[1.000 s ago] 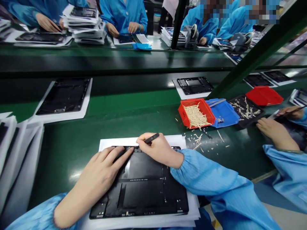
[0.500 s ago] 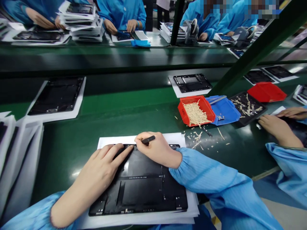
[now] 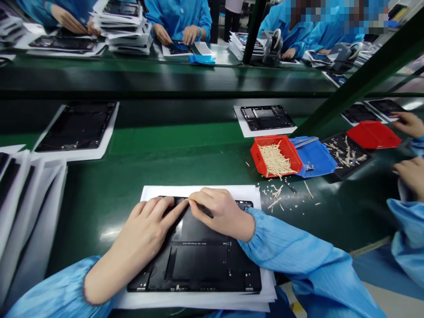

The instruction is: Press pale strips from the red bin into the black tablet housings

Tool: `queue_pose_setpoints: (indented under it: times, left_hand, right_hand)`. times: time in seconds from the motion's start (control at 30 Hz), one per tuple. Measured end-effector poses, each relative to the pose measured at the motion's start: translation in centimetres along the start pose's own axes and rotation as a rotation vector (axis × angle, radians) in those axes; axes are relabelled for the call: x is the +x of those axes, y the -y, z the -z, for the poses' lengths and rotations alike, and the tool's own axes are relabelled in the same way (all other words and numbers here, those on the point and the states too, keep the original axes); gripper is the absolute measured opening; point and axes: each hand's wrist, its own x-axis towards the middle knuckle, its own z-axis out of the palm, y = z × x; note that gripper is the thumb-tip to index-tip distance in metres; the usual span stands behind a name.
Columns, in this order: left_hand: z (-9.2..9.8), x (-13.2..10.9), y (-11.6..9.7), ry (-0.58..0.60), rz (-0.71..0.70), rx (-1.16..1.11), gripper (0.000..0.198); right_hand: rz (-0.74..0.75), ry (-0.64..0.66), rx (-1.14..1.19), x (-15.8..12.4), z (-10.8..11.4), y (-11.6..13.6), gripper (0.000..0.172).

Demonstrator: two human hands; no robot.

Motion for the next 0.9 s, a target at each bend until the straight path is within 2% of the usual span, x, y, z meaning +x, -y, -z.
queue_pose_setpoints:
  times: [0.3, 0.6, 0.8, 0.9]
  left_hand:
    - [0.1, 0.3, 0.2, -0.007, -0.043, -0.061, 0.046]
    - [0.2, 0.3, -0.8, -0.06, 0.019, 0.076, 0.049]
    - [-0.7, -0.3, -0.4, -0.164, 0.017, 0.022, 0.044]
    - [-0.9, -0.4, -0.3, -0.174, 0.021, 0.019, 0.043]
  right_hand:
    - [0.009, -0.021, 0.013, 0.0, -0.2, -0.3, 0.014]
    - [0.097, 0.007, -0.077, -0.1, -0.1, -0.2, 0.014]
    - [0.01, -0.126, -0.051, -0.1, -0.2, -0.4, 0.011]
    - [-0.034, -0.113, -0.029, 0.1, 0.0, -0.4, 0.01]
